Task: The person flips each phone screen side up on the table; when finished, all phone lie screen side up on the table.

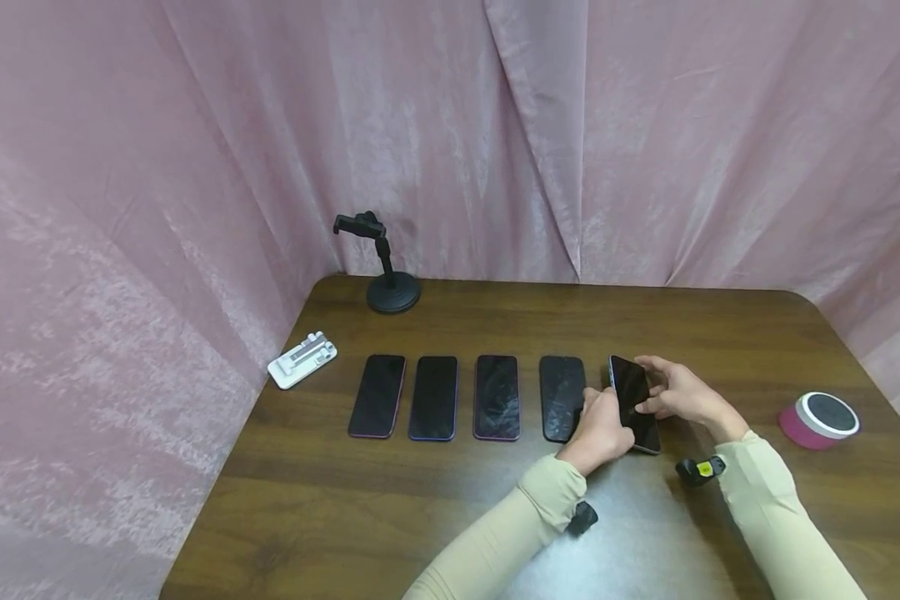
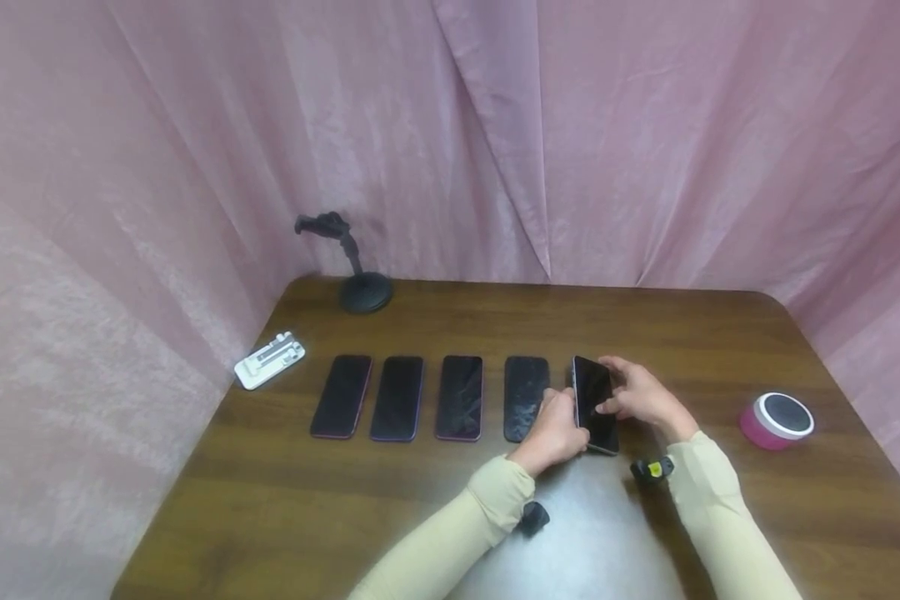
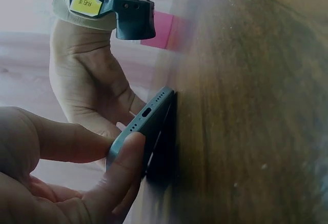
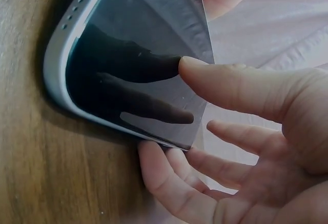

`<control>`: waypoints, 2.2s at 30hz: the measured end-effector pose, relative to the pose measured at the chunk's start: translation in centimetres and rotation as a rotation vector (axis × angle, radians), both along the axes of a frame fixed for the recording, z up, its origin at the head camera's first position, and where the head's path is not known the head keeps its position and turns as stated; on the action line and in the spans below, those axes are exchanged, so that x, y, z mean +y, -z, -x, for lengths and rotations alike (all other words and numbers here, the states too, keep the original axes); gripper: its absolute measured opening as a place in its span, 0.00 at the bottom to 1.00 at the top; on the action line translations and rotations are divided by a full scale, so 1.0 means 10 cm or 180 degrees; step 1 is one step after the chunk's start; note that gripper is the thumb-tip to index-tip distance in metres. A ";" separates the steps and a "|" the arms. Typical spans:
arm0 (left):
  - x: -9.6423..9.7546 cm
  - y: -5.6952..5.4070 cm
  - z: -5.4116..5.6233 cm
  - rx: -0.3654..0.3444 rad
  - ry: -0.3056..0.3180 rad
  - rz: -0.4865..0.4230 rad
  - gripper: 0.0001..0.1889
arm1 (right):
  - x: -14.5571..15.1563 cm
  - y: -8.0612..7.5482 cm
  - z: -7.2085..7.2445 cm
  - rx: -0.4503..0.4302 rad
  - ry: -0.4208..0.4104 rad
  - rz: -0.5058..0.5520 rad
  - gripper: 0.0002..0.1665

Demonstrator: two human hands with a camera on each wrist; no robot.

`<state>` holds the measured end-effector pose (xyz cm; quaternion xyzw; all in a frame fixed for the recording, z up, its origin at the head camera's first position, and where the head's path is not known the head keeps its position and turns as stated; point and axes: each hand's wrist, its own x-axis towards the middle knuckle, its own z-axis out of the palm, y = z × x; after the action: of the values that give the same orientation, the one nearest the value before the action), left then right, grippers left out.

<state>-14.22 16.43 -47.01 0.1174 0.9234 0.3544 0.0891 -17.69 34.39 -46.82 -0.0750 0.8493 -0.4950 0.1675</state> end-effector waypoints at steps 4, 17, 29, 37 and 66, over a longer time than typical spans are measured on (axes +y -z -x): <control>0.02 0.00 -0.03 -0.0079 -0.0059 -0.0037 0.20 | 0.00 0.01 -0.02 0.0077 0.0030 -0.0037 0.50; 0.13 0.01 -0.07 -0.0366 -0.0204 -0.0225 0.42 | -0.02 -0.01 0.01 0.0264 0.0078 -0.0578 0.48; 0.14 0.03 -0.08 -0.0243 -0.0178 -0.0084 0.45 | -0.10 0.01 0.02 0.0473 0.0249 -0.0905 0.47; 0.14 0.01 -0.09 -0.0283 0.0000 0.0203 0.47 | -0.12 0.04 0.04 0.0390 0.0317 -0.0964 0.46; -0.64 -0.14 0.56 0.0222 0.1029 0.0693 0.34 | -0.55 -0.32 0.12 0.1394 0.0217 -0.1970 0.38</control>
<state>-19.80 9.99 -45.63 0.2660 0.9279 0.2292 0.1249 -18.94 28.90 -43.62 -0.0966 0.9763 -0.1926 -0.0198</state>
